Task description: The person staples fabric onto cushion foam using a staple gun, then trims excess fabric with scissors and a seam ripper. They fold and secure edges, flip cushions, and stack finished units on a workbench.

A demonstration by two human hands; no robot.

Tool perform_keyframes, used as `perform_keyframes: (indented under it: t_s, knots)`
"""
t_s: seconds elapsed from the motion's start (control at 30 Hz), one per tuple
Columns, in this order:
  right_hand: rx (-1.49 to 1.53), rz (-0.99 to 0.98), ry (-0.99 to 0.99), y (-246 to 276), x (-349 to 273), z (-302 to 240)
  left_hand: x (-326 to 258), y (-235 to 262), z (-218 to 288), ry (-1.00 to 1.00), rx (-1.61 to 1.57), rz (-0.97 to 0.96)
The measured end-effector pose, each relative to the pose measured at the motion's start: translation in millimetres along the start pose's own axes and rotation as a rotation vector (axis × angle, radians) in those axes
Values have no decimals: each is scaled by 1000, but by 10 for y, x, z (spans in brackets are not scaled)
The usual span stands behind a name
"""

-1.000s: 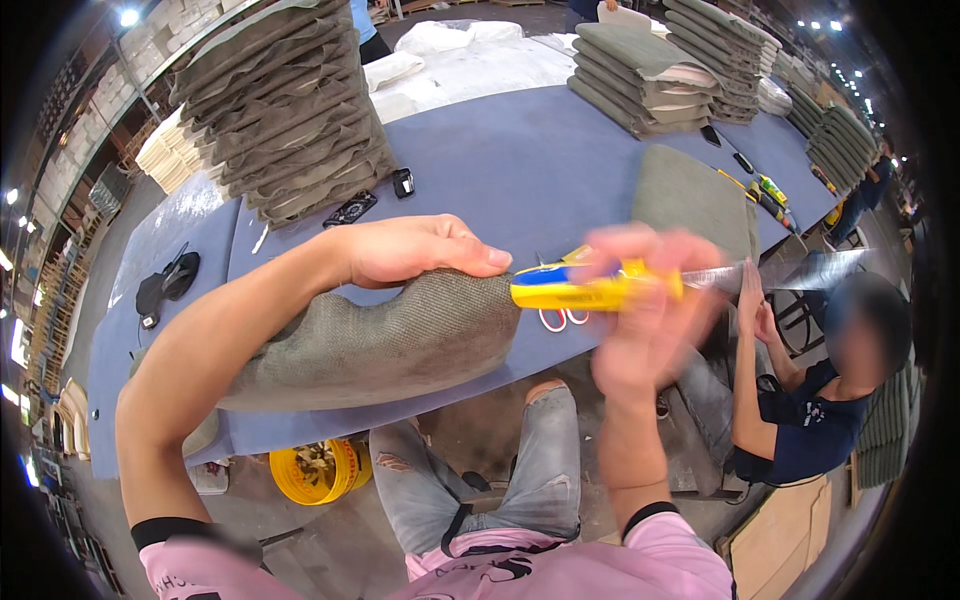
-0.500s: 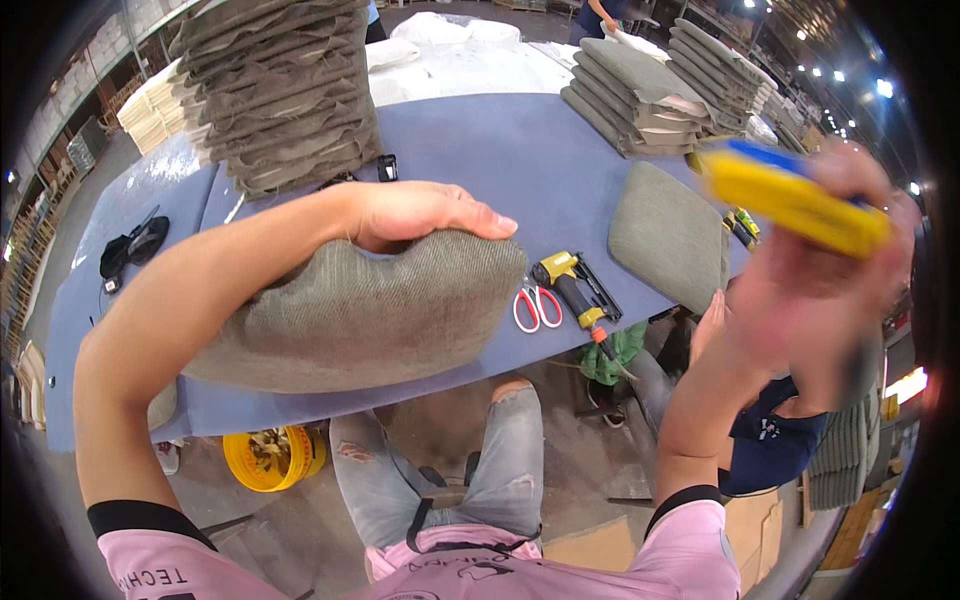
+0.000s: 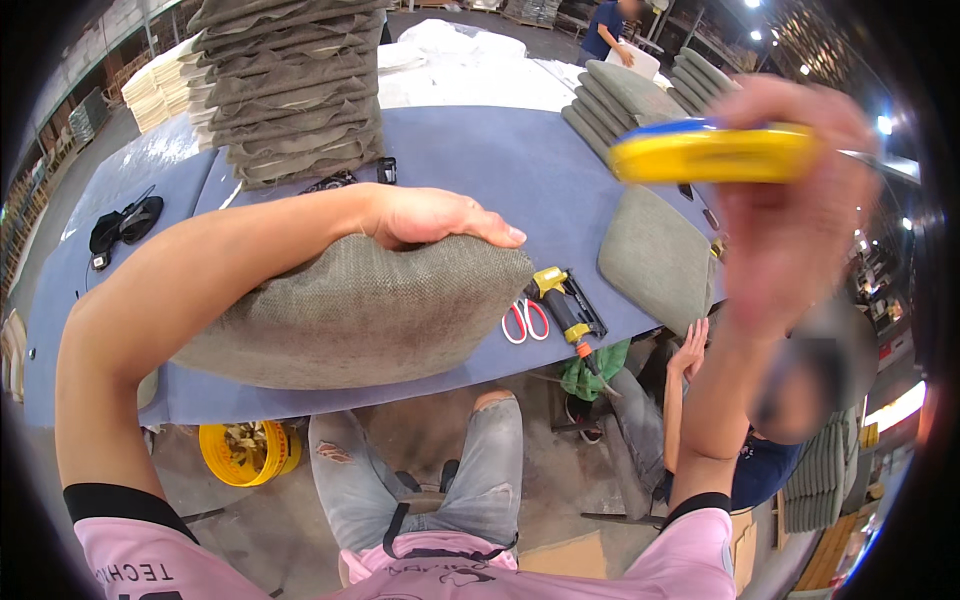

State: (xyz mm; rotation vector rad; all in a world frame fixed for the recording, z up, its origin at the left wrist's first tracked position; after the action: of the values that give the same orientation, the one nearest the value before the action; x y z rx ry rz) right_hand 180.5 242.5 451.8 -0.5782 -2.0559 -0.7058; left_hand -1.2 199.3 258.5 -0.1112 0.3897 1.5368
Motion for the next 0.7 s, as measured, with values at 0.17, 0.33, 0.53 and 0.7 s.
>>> perform_keyframes:
  t_s: [0.17, 0.33, 0.53, 0.7]
  knots:
    - [-323, -131, -45, -498, -371, 384, 113, -34, 35, -48, 44, 7]
    - [-51, 161, 17, 108, 117, -95, 152, -37, -72, -32, 22, -77]
    - [-160, -53, -157, -168, 104, 330, 131, -5, -64, -50, 92, -37]
    - [-64, -23, 34, -431, -246, 356, 115, -74, 24, -61, 152, -17]
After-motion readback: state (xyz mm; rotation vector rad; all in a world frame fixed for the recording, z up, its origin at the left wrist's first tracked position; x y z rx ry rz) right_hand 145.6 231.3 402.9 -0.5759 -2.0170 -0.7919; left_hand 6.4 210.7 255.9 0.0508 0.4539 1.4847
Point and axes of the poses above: each hand's wrist, its own x-axis towards the middle knuckle, its own y-axis out of the back of the hand, z = x × y, the point moved 9 cm from there along x, towards the middle knuckle, and after that the axes turned 9 degrees about z, right-handed, at the moved point
